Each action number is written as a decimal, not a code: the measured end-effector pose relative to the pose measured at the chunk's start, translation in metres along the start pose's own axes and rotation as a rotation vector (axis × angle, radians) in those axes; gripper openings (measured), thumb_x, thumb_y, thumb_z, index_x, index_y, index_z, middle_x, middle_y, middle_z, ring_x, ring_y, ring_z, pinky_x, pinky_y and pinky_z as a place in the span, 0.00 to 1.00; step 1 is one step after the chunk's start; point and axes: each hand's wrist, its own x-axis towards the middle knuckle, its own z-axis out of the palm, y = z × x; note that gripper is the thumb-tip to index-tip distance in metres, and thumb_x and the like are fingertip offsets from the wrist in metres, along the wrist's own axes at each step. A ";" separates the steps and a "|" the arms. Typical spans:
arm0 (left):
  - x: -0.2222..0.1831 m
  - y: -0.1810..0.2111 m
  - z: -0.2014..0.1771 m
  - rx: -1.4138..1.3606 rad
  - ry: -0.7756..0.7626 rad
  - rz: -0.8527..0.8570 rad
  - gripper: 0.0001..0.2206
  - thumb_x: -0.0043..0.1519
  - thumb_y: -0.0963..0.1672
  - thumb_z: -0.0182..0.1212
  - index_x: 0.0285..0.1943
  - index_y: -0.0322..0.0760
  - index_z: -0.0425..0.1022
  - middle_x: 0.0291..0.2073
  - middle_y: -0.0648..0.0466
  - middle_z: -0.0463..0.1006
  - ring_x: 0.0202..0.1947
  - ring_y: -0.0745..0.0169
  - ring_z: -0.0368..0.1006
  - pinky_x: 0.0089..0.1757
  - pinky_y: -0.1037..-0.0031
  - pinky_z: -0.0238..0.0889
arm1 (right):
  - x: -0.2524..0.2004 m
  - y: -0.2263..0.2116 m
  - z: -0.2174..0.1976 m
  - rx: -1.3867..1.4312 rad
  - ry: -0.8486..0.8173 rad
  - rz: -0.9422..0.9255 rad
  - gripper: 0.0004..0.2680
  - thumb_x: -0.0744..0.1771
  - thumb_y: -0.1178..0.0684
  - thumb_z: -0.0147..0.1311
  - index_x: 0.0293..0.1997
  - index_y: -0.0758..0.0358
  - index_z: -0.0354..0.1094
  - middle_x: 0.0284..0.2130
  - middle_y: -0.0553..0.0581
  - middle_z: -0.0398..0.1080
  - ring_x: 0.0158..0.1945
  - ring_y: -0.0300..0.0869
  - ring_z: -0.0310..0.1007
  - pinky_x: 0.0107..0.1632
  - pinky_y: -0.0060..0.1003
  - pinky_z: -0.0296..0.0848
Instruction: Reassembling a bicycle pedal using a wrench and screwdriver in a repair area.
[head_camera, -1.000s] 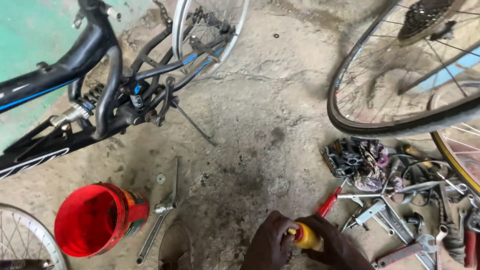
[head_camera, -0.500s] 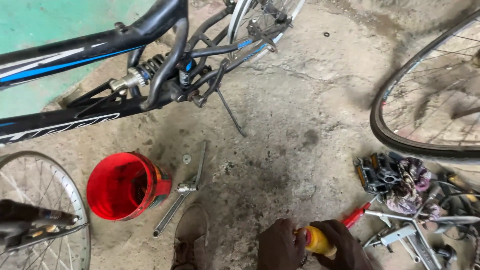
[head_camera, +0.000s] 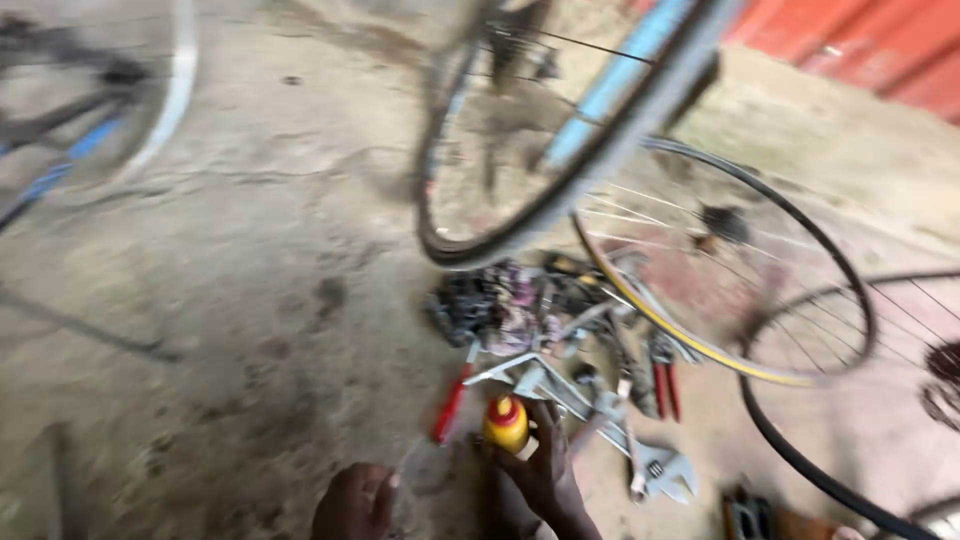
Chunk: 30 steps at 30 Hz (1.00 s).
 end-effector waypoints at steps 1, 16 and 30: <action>-0.001 -0.018 0.013 0.072 -0.038 -0.068 0.15 0.51 0.56 0.66 0.31 0.47 0.81 0.19 0.56 0.80 0.20 0.56 0.77 0.28 0.69 0.72 | -0.002 0.009 -0.008 0.009 0.109 0.124 0.28 0.56 0.54 0.72 0.62 0.59 0.65 0.51 0.57 0.70 0.50 0.48 0.77 0.52 0.40 0.79; 0.068 -0.100 0.168 -0.002 -0.562 0.113 0.15 0.50 0.55 0.72 0.33 0.46 0.82 0.21 0.63 0.75 0.25 0.73 0.71 0.32 0.81 0.68 | -0.020 0.335 -0.171 -0.050 1.345 0.977 0.31 0.48 0.53 0.83 0.51 0.56 0.64 0.42 0.60 0.73 0.47 0.55 0.77 0.56 0.46 0.73; 0.001 -0.156 0.137 -0.036 -0.507 0.174 0.20 0.47 0.57 0.77 0.32 0.45 0.79 0.21 0.60 0.79 0.25 0.68 0.78 0.33 0.76 0.74 | -0.009 0.278 -0.097 -0.342 1.365 0.856 0.23 0.66 0.40 0.67 0.57 0.61 0.58 0.50 0.64 0.61 0.54 0.61 0.64 0.59 0.58 0.63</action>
